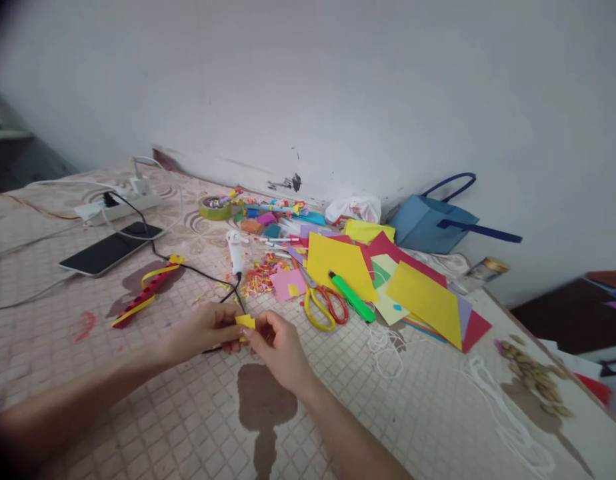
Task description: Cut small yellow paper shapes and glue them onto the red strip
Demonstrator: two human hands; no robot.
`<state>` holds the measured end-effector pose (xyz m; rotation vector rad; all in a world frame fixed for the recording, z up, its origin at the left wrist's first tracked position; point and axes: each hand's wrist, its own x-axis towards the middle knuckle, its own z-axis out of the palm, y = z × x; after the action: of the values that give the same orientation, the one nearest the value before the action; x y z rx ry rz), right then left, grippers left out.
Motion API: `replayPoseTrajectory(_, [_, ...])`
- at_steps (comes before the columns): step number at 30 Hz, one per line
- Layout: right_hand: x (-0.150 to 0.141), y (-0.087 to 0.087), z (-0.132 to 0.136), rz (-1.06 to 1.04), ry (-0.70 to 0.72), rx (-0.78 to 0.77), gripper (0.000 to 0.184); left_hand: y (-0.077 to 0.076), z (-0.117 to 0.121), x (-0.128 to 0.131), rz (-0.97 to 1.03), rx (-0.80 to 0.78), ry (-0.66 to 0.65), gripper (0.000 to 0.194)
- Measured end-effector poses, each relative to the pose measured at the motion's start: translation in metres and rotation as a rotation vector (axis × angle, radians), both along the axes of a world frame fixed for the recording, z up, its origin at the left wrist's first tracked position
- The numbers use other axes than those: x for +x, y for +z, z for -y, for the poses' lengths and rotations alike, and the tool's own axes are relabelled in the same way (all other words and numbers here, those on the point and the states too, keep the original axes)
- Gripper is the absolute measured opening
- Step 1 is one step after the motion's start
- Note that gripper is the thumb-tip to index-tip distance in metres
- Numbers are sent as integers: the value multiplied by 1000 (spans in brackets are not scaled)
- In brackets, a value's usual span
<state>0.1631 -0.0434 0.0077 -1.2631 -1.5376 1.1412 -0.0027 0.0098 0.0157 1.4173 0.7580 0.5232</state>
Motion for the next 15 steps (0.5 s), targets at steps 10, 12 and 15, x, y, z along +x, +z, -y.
replayPoseTrajectory(10, [36, -6, -20, -36, -169, -50, 31, 4, -13, -5, 17, 120, 236, 21])
replayPoseTrajectory(12, [36, -7, -21, -54, -150, -69, 31, 4, -12, -1, 31, 115, 233, 26])
replayPoseTrajectory(15, [29, -8, -18, -76, -78, -89, 29, 2, -8, 11, 69, 97, 192, 33])
